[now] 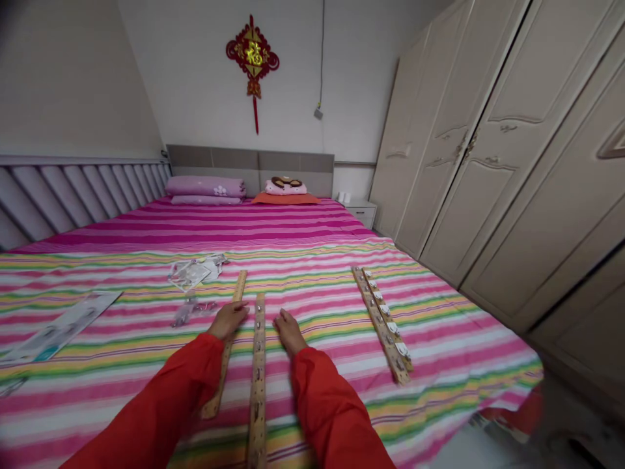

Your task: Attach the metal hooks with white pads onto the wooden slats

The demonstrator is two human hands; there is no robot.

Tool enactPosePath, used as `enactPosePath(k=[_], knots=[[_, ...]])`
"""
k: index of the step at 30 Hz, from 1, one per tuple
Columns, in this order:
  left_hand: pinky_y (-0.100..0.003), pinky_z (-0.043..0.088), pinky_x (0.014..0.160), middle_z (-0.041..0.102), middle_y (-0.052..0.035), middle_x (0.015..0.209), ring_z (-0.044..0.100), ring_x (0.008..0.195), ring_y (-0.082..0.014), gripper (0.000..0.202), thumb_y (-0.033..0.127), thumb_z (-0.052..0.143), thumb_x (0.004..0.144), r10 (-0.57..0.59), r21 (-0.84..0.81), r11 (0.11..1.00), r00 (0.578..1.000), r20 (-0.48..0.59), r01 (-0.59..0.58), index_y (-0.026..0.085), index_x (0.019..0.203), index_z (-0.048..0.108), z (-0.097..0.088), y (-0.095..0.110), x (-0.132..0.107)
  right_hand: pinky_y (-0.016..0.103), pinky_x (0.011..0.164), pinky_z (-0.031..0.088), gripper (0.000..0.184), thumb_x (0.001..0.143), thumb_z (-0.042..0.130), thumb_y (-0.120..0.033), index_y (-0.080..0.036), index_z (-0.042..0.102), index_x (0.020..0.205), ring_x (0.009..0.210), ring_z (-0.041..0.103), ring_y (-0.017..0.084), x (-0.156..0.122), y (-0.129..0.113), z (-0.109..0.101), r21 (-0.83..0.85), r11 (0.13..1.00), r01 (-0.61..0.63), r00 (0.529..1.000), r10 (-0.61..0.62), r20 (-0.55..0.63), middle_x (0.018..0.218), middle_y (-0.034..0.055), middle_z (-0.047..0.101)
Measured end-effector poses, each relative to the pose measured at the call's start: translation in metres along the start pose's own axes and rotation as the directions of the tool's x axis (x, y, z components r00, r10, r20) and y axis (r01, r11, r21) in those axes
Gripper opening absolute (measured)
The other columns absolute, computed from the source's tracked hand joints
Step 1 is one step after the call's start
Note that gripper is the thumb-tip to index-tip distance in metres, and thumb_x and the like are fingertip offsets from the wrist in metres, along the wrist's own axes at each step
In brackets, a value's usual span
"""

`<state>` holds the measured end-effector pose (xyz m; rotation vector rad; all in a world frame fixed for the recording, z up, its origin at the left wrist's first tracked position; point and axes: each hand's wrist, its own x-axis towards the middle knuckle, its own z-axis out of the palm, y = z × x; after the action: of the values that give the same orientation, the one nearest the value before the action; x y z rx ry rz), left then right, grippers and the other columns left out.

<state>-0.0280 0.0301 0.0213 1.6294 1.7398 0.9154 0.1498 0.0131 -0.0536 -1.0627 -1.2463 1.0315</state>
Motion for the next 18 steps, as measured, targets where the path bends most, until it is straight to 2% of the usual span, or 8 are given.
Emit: enactPosePath(k=[3,5,7,9,11,14,16,18], knots=[[-0.025,0.047,0.067,0.071,-0.0042,0.080,0.063,0.077,-0.0178,0.031,0.036,0.051,0.075,0.028,-0.034,0.999,0.999,-0.035,-0.029,0.014,0.088,0.068,-0.025,-0.021,-0.024,0.036,0.079,0.051,0.044,0.079,0.054,-0.043,-0.012,0.063,0.108,0.079,0.065,0.019,-0.033,-0.010,-0.010,0.104,0.991,-0.087,0.996,0.089,-0.011,0.084,0.0094,0.070],[-0.025,0.046,0.062,0.067,-0.0016,0.068,0.061,0.067,-0.0169,0.034,0.043,0.048,0.075,0.026,-0.042,0.999,0.993,-0.113,-0.031,0.016,0.077,0.066,-0.036,-0.041,-0.043,0.037,0.084,0.049,0.041,0.070,0.066,-0.043,-0.014,0.066,0.100,0.083,0.064,0.020,-0.058,-0.018,-0.017,0.287,0.940,-0.184,0.979,0.200,-0.028,0.087,0.0084,0.070],[-0.026,0.045,0.062,0.065,-0.0005,0.063,0.059,0.065,-0.0166,0.035,0.047,0.046,0.075,-0.006,-0.033,0.999,0.978,-0.209,-0.001,0.017,0.075,0.064,-0.042,-0.062,-0.060,0.037,0.087,0.046,0.041,0.064,0.073,-0.042,-0.016,0.068,0.095,0.087,0.063,0.021,-0.083,-0.026,-0.022,0.361,0.910,-0.204,0.968,0.242,-0.064,0.088,0.0073,0.070],[-0.026,0.045,0.065,0.066,-0.0016,0.068,0.059,0.069,-0.0174,0.036,0.047,0.045,0.075,-0.009,-0.017,1.000,0.958,-0.285,0.004,0.017,0.078,0.064,-0.042,-0.077,-0.072,0.038,0.088,0.045,0.039,0.062,0.075,-0.042,-0.017,0.069,0.092,0.089,0.062,0.022,-0.110,-0.032,-0.026,0.358,0.912,-0.200,0.965,0.247,-0.091,0.088,0.0068,0.070],[-0.027,0.045,0.068,0.066,-0.0038,0.075,0.059,0.073,-0.0181,0.036,0.046,0.044,0.076,0.044,0.029,0.999,0.942,-0.331,-0.036,0.017,0.082,0.064,-0.038,-0.086,-0.078,0.036,0.085,0.046,0.036,0.064,0.074,-0.043,-0.018,0.070,0.089,0.089,0.061,0.022,-0.138,-0.036,-0.028,0.321,0.930,-0.179,0.966,0.228,-0.124,0.089,0.0065,0.070],[-0.028,0.044,0.067,0.062,-0.0055,0.076,0.055,0.071,-0.0179,0.037,0.044,0.041,0.078,0.137,0.137,0.986,0.922,-0.362,-0.092,0.016,0.082,0.064,-0.030,-0.089,-0.080,0.029,0.069,0.046,0.032,0.069,0.071,-0.046,-0.017,0.071,0.081,0.072,0.059,0.018,-0.183,-0.037,-0.027,0.287,0.940,-0.183,0.950,0.243,-0.193,0.074,0.0039,0.067],[-0.028,0.043,0.066,0.058,-0.0049,0.073,0.053,0.069,-0.0172,0.036,0.042,0.040,0.080,0.166,0.183,0.978,0.913,-0.374,-0.103,0.016,0.082,0.064,-0.027,-0.088,-0.079,0.025,0.059,0.043,0.032,0.070,0.070,-0.048,-0.016,0.070,0.075,0.061,0.055,0.014,-0.210,-0.036,-0.025,0.322,0.918,-0.230,0.935,0.301,-0.188,0.065,0.0022,0.063],[-0.027,0.042,0.065,0.056,-0.0039,0.072,0.052,0.068,-0.0166,0.034,0.040,0.040,0.080,0.181,0.203,0.973,0.909,-0.375,-0.110,0.016,0.081,0.064,-0.026,-0.087,-0.079,0.024,0.054,0.041,0.034,0.070,0.070,-0.049,-0.015,0.070,0.075,0.058,0.054,0.013,-0.232,-0.037,-0.022,0.365,0.878,-0.310,0.919,0.375,-0.123,0.065,0.0031,0.064]])
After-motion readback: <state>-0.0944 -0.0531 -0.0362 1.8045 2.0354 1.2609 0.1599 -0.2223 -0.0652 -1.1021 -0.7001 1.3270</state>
